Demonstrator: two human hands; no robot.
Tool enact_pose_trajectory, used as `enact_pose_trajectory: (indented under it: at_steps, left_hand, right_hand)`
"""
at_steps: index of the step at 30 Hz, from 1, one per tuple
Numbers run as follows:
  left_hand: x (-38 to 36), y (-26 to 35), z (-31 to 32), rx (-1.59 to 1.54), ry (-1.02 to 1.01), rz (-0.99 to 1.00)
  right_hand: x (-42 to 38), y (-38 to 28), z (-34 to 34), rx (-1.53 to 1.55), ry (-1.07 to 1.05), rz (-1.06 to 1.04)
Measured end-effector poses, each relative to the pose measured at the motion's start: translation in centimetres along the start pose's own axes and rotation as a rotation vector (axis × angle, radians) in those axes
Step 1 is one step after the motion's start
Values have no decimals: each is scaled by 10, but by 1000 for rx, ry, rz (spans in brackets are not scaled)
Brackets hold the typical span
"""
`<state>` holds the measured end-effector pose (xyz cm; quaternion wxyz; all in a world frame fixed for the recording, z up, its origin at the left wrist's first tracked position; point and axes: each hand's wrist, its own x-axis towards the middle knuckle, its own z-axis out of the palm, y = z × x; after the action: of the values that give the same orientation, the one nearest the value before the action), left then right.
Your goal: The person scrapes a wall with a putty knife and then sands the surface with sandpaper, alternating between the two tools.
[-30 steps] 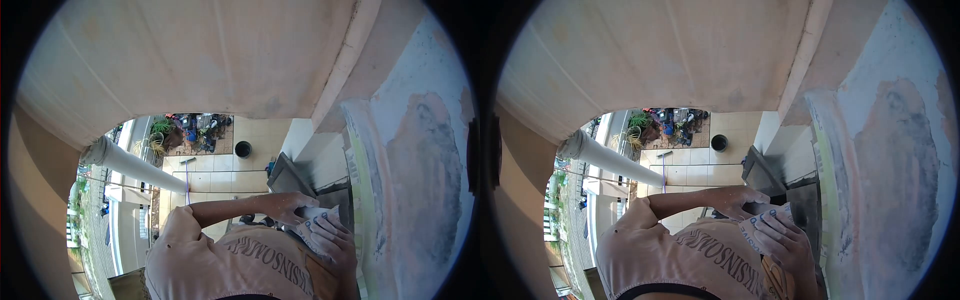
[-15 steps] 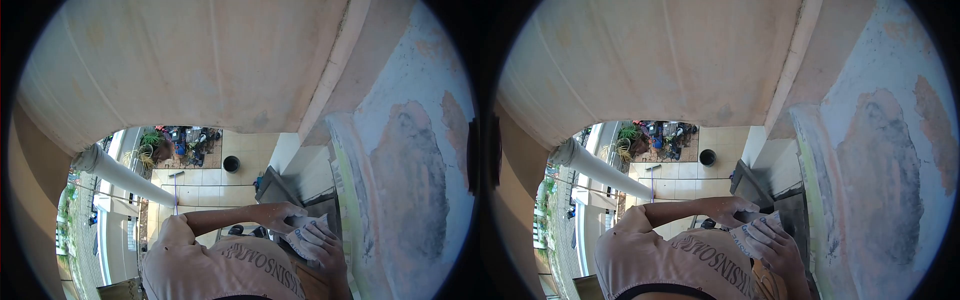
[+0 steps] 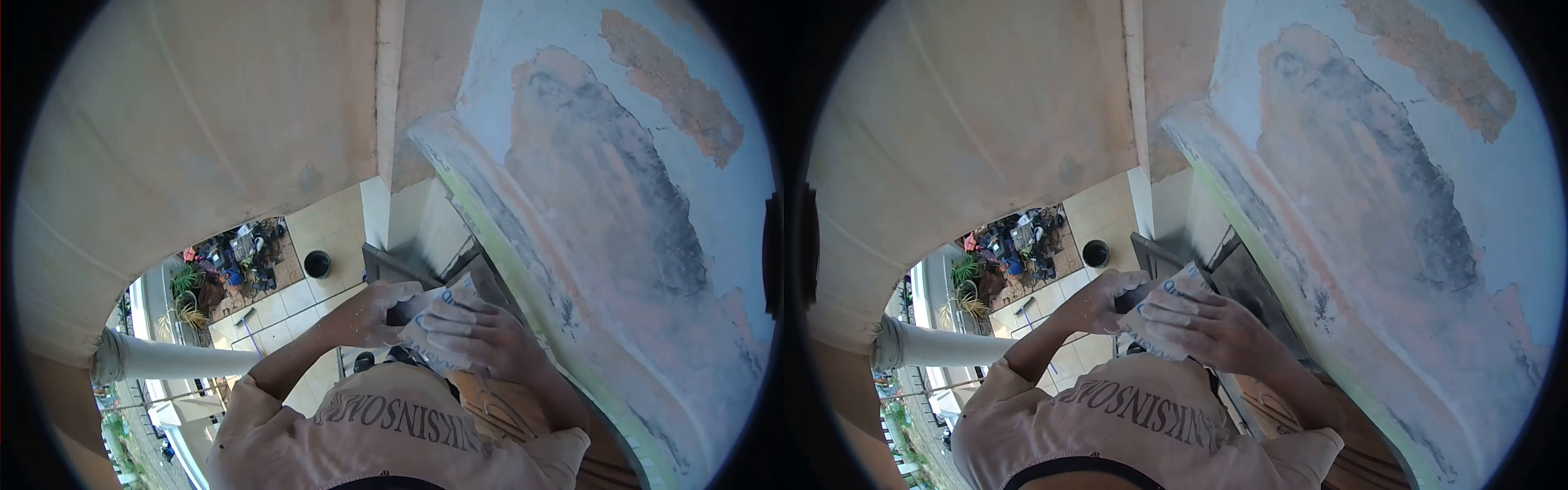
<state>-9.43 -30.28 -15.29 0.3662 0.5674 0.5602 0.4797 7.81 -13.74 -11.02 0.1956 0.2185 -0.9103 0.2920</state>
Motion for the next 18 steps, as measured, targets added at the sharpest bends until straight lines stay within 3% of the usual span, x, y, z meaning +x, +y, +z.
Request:
enact_pose_trajectory:
  at_steps: [1, 2, 4, 5, 7, 9, 11, 12, 13, 14, 17, 18]
  left_hand:
    - [2, 6, 4, -7, 3, -185]
    - [-2, 3, 10, -44, 18, -134]
    - [0, -6, 12, -91, 58, -3]
    - [3, -16, 15, -115, 125, 158]
    - [2, -14, 10, 22, 74, 35]
    - [3, -1, 7, 29, 15, -152]
    - [1, 4, 10, 51, 0, -69]
    - [2, 5, 11, 56, 1, -25]
    - [3, -14, 11, -20, 54, 133]
    - [3, -11, 14, 13, 84, 70]
    - [5, -1, 11, 69, 109, -35]
    - [7, -7, 8, 94, 104, 29]
  right_hand:
    - [-4, 20, -7, -57, 77, 53]
    - [-9, 33, -12, -119, 148, 97]
    - [-6, 25, -14, -88, 115, -10]
    - [-2, 3, -4, -30, 20, -76]
    - [0, -4, 5, -10, -90, -112]
    - [-14, 36, -7, -122, 46, 60]
    - [-10, 34, -18, -47, 160, 101]
    - [-4, 19, -10, 39, 162, -31]
    - [0, 3, -3, 44, 50, -71]
    - [3, -5, 2, 50, -57, -113]
    - [-11, 36, -12, -190, 103, 124]
    - [-5, 25, -13, -125, 87, 71]
